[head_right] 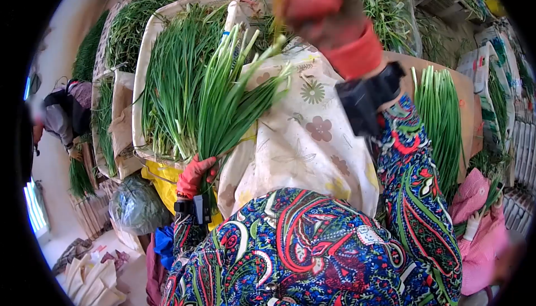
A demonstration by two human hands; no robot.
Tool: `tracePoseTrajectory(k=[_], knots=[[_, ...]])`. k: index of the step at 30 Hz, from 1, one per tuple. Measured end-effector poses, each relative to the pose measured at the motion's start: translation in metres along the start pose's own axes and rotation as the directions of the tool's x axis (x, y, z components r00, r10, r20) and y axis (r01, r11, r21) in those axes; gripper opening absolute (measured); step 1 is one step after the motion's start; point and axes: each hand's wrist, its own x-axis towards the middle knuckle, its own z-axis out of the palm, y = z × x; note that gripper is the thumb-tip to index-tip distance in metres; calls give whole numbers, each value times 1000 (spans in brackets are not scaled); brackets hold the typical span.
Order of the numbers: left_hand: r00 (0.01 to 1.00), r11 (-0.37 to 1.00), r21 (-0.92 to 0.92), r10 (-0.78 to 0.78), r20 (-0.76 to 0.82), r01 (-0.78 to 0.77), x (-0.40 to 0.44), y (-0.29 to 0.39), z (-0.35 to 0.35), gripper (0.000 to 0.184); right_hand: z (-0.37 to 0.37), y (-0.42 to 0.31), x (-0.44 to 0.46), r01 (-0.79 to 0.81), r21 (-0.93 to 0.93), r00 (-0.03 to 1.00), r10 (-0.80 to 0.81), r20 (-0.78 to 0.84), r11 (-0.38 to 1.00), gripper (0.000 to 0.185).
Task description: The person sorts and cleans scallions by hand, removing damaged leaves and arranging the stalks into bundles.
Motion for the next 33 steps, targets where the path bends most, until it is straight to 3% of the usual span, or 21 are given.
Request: tracePoseTrajectory(k=[4, 6, 8, 9, 11, 14, 15, 16, 19, 20, 22, 25, 26, 28, 29, 32, 33], knots=[[1000, 1000, -17, -20, -25, 19, 1, -1, -1, 16, -42, -78, -17, 26, -468, 959, -155, -239, 883, 30], [1000, 1000, -6, -2, 13, 2, 2, -3, -2, 15, -79, -101, -32, -264, -725, 838, -221, -499, 636, 30], [1000, 1000, 3, 3, 15, -3, 2, -1, -2, 14, -112, -94, -53, -683, -682, 629, -264, -731, 261, 31], [1000, 1000, 2, -4, -2, 4, 2, 1, 0, 14, -116, -81, -60, -778, -606, 558, -261, -787, 166, 31], [1000, 1000, 11, -13, -25, 13, 1, -1, 1, 14, -114, -35, -72, -826, -518, 496, -150, -855, 225, 31], [999, 997, 70, -14, -45, 17, 0, 1, 2, 14, -70, 51, -66, -709, -534, 567, -76, -820, 460, 34], [998, 998, 61, -18, -67, 22, -1, 3, 6, 14, -69, 76, -64, -533, -731, 712, -241, -659, 426, 34], [996, 997, 65, -30, -82, 35, -3, 5, 8, 14, -69, 96, -60, -324, -880, 798, -398, -452, 348, 34], [994, 992, 119, -30, -106, 43, -2, 11, 11, 14, -41, 100, -22, -181, -930, 914, -404, -38, -321, 32], [990, 990, 128, -32, -136, 49, -3, 12, 14, 15, -37, 106, -13, -310, -861, 934, -299, -197, -403, 30], [979, 988, 144, -32, -199, 62, -6, 13, 20, 15, -28, 118, 1, -481, -649, 847, -120, -518, -590, 26], [985, 987, 155, -23, -171, 50, -6, 12, 16, 16, -35, 139, 5, -403, -864, 915, -142, -377, -303, 23], [986, 987, 151, -22, -166, 47, -7, 11, 15, 16, -38, 139, 4, -449, -893, 889, -116, -443, -38, 21], [987, 988, 147, -22, -157, 46, -10, 11, 13, 16, -41, 132, 0, -475, -738, 837, -13, -547, 479, 17], [988, 989, 139, -33, -148, 54, -10, 11, 12, 16, -46, 125, -1, -454, -650, 832, 30, -553, 609, 17], [992, 992, 110, -53, -110, 65, -5, 14, 13, 15, -28, 77, 1, -516, -575, 805, 129, -579, 635, 17], [993, 993, 96, -55, -102, 65, -5, 14, 13, 15, -24, 62, 6, -583, -613, 775, 139, -616, 534, 17]])
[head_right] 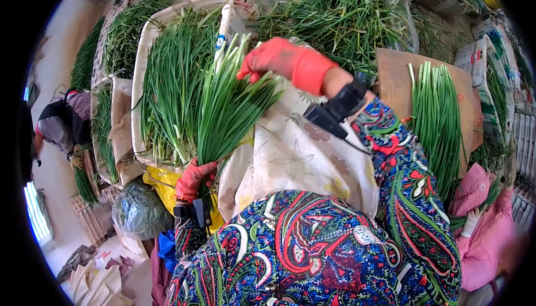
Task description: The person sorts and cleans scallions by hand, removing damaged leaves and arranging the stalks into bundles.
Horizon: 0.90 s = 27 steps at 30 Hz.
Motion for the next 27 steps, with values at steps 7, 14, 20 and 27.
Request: tracePoseTrajectory(k=[7, 14, 20, 27], knots=[[1000, 999, -47, 10, 0, -10, 0, -5, -2, 15, -86, -43, -37, 386, -24, 922, -387, -22, 922, 34], [997, 982, 184, 51, -58, -40, -7, 12, 3, 21, 34, 81, -54, -517, 270, 821, 381, 425, 813, 45], [833, 434, 852, 554, 3, -292, -62, 50, 32, 40, 110, 130, -16, -122, 724, 977, -48, 210, 679, 35], [749, -280, 955, 653, 112, 101, -73, 25, 46, 76, 80, 134, -7, 52, 921, 973, -226, 40, 387, 50]])
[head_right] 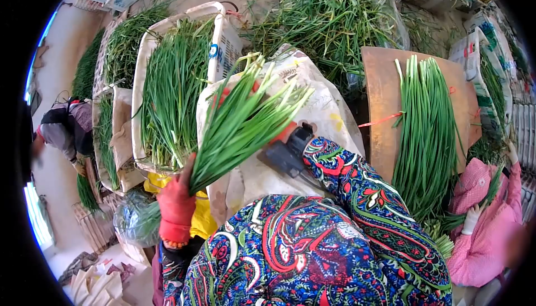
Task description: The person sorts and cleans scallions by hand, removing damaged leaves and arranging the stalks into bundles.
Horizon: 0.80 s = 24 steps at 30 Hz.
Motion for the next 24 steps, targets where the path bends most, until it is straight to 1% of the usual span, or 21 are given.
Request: tracePoseTrajectory(k=[2, 3, 4, 5, 6, 7, 8, 9, 10, 11, 12, 13, 14, 16, 17, 18, 20, 21, 22, 23, 24], knots=[[1000, 999, -50, 10, 6, -9, -5, 9, 24, 78, -4, -13, 6, 65, 42, 997, -67, 44, 997, 54], [998, 994, -92, 62, -22, -63, -7, 14, 32, 80, -4, -20, 7, 94, 57, 993, -97, 67, 994, 56], [997, 980, -183, 80, 21, -75, -8, 17, 38, 82, -2, -25, 8, 115, 61, 988, -120, 93, 991, 58], [989, 924, -370, 132, 67, -99, -7, 18, 35, 82, -1, -29, 7, 131, 58, 983, -137, 121, 990, 60], [976, 832, -545, 190, 103, -105, -6, 18, 32, 82, 4, -34, 7, 133, 49, 979, -139, 149, 990, 63], [967, 700, -712, 220, 131, -63, -2, 12, 24, 81, 11, -38, 6, 119, 22, 976, -121, 183, 993, 65], [955, 535, -845, 256, 152, -9, 3, -1, 20, 81, 22, -43, 4, 103, -9, 972, -99, 211, 995, 67], [976, 446, -895, 188, 112, 17, 12, -15, 19, 80, 36, -46, 1, 64, -76, 972, -45, 232, 995, 68], [965, 412, -897, 124, 230, 160, 25, -29, 9, 83, 50, -49, -2, 28, -145, 968, 10, 252, 989, 69], [963, 298, -931, 103, 251, 211, 43, -38, 1, 83, 56, -49, -1, -1, -149, 962, 42, 271, 989, 70], [958, 97, -969, 156, 238, 225, 59, -39, -6, 81, 63, -48, -1, -29, -155, 954, 73, 289, 988, 70], [933, 53, -980, 300, 198, 191, 80, -39, 5, 80, 65, -48, 0, -43, -95, 948, 71, 310, 995, 69], [886, 6, -987, 439, 148, 162, 96, -39, 24, 79, 67, -48, 1, -56, -35, 943, 65, 328, 998, 68], [843, -131, -973, 530, 95, 192, 104, -11, 46, 76, 70, -50, 1, -77, 87, 933, 41, 357, 993, 66], [711, -51, -938, 668, 222, 342, 116, -8, 79, 74, 71, -52, 1, -85, 147, 929, 26, 369, 985, 66], [705, -1, -938, 660, 259, 346, 110, 9, 62, 84, 71, -55, 0, -93, 205, 926, 9, 377, 974, 65], [553, -192, -822, 816, 170, 536, 110, 30, 80, 66, 78, -79, 2, 27, 118, 972, -54, 231, 993, 69], [555, -171, -779, 791, 256, 603, 106, 31, 74, 64, 62, -91, 12, -118, 241, 930, 22, 366, 963, 65], [550, -154, -728, 761, 344, 668, 100, 31, 61, 62, 56, -105, 14, -166, 233, 931, 75, 357, 958, 59], [540, -144, -671, 724, 430, 727, 94, 29, 53, 61, 51, -119, 13, -164, 136, 951, 120, 286, 977, 54], [575, -145, -703, 699, 426, 696, 87, 27, 52, 61, 51, -127, 12, -173, 38, 964, 161, 212, 984, 49]])
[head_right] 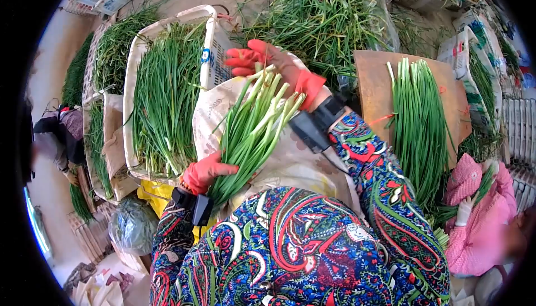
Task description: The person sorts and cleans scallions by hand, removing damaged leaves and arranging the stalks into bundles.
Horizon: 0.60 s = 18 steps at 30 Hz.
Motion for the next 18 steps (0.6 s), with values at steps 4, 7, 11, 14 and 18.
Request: tracePoseTrajectory(k=[4, 7, 11, 14, 18], knots=[[979, 978, 192, 112, -172, -78, -23, -12, 12, 63, 7, -50, -13, 33, -488, 930, -205, -305, 872, 33], [960, 986, 148, 118, -255, -82, -30, -17, 22, 60, 55, -60, -16, -340, -847, 847, -259, -465, 408, 47], [956, 995, 66, 89, -280, -74, -27, -18, 26, 56, 62, -14, 2, -302, -927, 945, 56, -321, -224, 77], [967, 989, 102, 123, -222, -103, -26, -15, 30, 56, 79, 5, 8, -337, -795, 878, 137, -459, -504, 46], [966, 986, 98, 150, -213, -132, -29, -16, 35, 56, 67, 10, 15, -201, -764, 932, 120, -342, -613, 24]])
